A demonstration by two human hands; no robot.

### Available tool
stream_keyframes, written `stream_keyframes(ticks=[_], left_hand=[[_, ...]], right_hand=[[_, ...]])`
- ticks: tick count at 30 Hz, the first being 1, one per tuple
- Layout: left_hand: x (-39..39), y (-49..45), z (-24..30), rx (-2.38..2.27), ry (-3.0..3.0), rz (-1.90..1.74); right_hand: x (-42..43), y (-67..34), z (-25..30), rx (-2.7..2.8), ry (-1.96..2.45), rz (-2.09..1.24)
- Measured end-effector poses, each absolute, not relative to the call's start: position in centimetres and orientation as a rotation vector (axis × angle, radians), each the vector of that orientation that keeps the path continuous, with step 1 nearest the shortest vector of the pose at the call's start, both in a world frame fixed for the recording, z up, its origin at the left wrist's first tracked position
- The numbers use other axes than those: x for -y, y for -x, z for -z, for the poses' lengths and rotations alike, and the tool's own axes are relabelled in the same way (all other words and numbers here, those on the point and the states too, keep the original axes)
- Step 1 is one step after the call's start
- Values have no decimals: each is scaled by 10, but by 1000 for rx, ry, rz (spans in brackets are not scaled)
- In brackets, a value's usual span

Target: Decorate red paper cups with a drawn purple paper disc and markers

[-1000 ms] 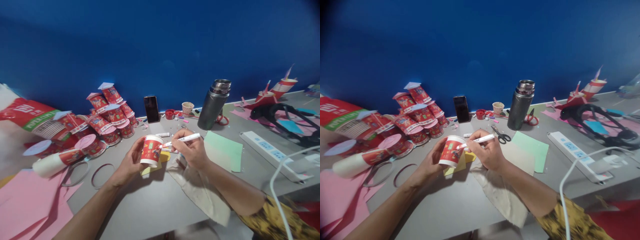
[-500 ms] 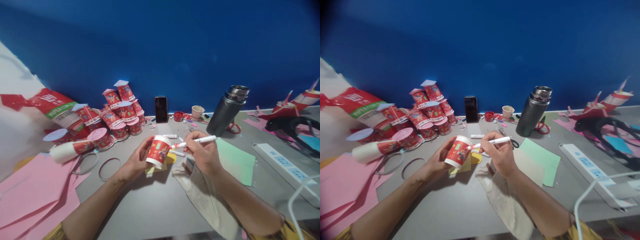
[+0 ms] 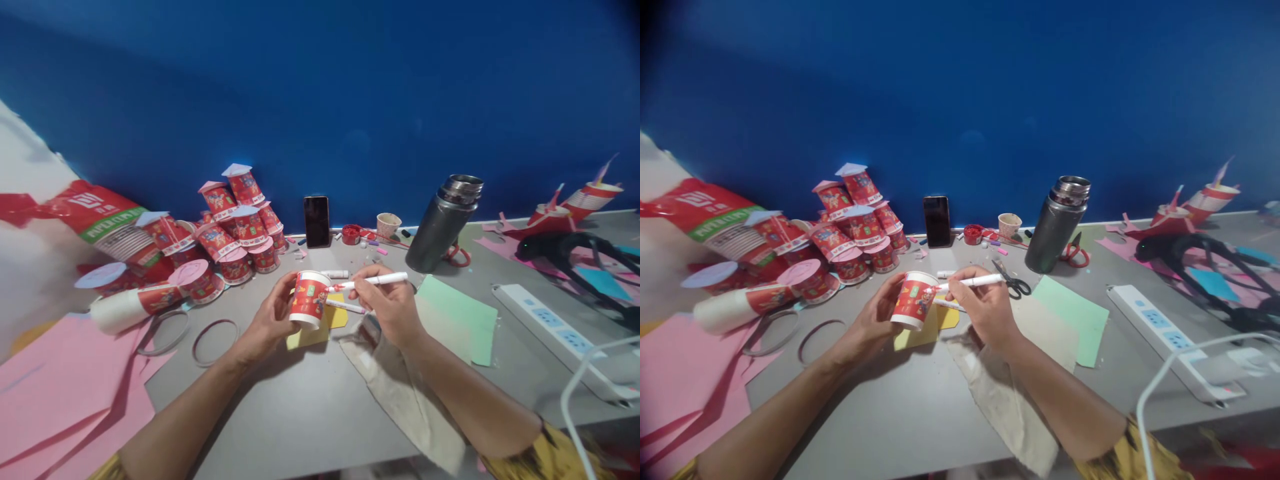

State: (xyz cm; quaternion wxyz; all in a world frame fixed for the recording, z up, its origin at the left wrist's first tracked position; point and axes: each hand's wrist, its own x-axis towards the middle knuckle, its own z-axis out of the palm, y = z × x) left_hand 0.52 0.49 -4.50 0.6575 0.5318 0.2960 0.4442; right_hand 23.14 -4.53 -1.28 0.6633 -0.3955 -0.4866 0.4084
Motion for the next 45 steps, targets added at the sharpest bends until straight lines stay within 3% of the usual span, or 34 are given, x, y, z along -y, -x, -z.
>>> stream_keyframes(ticks=[5, 15, 25, 45], left_hand=[[-6, -7, 50, -668, -1266, -1047], [-3, -7, 49, -793, -1449, -1043], [-4, -9, 49, -810, -1471, -1005], [-2, -7, 51, -839, -1565, -965]], right_hand=[[47, -227, 22, 1157, 950, -914], [57, -220, 14, 1363, 1020, -536], [59, -203, 23, 1182, 941, -730], [60, -211, 30, 1455, 1080, -359]])
